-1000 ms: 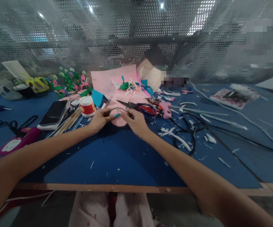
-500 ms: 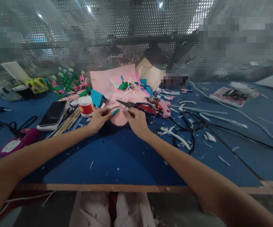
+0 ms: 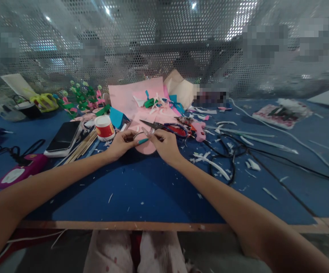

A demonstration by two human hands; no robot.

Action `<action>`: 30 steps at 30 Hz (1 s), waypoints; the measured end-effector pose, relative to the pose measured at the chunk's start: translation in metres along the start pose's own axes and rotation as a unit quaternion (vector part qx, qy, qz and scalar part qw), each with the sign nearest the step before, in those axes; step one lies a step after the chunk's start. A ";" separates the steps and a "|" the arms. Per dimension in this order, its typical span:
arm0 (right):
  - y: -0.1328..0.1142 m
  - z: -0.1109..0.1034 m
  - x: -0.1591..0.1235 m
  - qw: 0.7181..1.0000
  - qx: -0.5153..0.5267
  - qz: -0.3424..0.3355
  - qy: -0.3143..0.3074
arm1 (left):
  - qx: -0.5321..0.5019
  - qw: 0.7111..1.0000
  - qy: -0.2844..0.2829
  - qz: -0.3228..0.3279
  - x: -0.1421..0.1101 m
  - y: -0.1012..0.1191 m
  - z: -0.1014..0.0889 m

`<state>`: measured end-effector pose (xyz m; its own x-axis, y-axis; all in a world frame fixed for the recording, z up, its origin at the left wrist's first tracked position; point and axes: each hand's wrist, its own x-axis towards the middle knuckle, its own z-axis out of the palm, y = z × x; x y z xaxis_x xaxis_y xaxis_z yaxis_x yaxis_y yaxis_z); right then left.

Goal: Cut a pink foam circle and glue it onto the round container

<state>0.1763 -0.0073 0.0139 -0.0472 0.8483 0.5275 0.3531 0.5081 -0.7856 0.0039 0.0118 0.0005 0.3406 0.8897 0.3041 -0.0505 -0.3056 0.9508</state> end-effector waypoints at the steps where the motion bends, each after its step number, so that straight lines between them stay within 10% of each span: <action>1: 0.000 0.000 0.000 1.000 0.005 0.005 0.014 | -0.005 1.000 -0.003 -0.001 0.000 0.000 0.000; 30: -0.015 -0.004 -0.006 0.993 0.020 -0.107 0.038 | 0.151 0.986 -0.024 0.069 -0.004 0.001 -0.004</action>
<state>0.1747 -0.0205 0.0237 -0.0464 0.7069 0.7058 0.3058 0.6827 -0.6636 -0.0011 0.0094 0.0006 0.3953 0.8170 0.4197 0.1791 -0.5167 0.8372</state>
